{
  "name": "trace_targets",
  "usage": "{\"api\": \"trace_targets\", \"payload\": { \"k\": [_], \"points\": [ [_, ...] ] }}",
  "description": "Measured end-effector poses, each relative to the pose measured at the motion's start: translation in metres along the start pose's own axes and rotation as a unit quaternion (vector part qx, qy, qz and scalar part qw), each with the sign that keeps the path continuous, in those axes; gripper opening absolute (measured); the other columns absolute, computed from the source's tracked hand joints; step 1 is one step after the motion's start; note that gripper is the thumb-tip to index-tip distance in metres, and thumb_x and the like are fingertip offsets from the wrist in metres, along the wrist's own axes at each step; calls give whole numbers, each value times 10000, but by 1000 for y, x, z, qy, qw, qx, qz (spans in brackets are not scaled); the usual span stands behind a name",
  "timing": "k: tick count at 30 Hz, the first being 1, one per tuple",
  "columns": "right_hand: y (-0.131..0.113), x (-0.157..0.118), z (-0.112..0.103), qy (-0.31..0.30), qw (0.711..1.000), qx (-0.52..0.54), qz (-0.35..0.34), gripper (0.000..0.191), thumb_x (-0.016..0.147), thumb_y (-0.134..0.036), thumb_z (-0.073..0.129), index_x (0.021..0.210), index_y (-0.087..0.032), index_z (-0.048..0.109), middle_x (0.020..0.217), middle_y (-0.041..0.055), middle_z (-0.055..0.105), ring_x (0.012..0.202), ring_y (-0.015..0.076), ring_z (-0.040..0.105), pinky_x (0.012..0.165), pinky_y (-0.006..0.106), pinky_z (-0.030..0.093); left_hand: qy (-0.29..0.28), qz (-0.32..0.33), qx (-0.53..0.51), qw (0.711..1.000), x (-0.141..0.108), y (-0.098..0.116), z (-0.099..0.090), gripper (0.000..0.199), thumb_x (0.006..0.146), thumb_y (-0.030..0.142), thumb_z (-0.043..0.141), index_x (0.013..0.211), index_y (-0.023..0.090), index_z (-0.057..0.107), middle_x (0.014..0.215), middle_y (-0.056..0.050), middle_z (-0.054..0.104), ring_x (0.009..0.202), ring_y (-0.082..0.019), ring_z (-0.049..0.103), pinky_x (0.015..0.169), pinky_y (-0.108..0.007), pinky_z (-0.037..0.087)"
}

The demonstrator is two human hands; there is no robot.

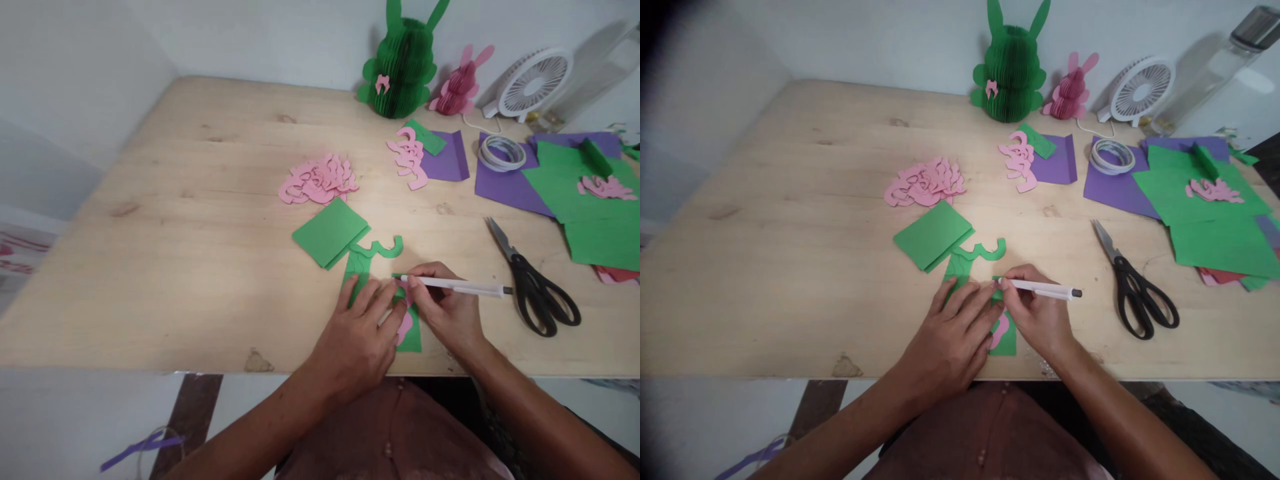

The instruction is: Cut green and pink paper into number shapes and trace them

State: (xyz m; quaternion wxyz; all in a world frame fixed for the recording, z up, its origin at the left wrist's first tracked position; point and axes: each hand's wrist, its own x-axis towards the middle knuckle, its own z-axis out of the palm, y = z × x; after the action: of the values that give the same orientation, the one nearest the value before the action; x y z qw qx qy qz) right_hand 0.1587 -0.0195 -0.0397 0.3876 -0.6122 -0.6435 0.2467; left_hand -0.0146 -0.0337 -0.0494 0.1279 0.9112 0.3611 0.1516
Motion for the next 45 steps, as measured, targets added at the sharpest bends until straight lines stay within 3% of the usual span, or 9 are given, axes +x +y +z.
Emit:
{"api": "trace_targets", "payload": {
  "k": [38,45],
  "points": [
    [2,-2,-5,22,999,-39,16,91,853,-257,572,793,-207,619,685,5,659,570,130,591,503,237,484,-5,2,0,1000,0,0,-1,412,910,302,448,1287,171,549,1442,-125,458,1297,-313,397,1109,-569,224],
    [1,-1,-7,23,999,-41,23,135,857,-299,573,771,-202,608,620,-12,618,494,111,534,432,219,426,2,4,12,1000,0,0,-1,417,891,303,482,1281,178,558,1426,-124,476,1287,-314,409,1110,-559,238]
  ]
}}
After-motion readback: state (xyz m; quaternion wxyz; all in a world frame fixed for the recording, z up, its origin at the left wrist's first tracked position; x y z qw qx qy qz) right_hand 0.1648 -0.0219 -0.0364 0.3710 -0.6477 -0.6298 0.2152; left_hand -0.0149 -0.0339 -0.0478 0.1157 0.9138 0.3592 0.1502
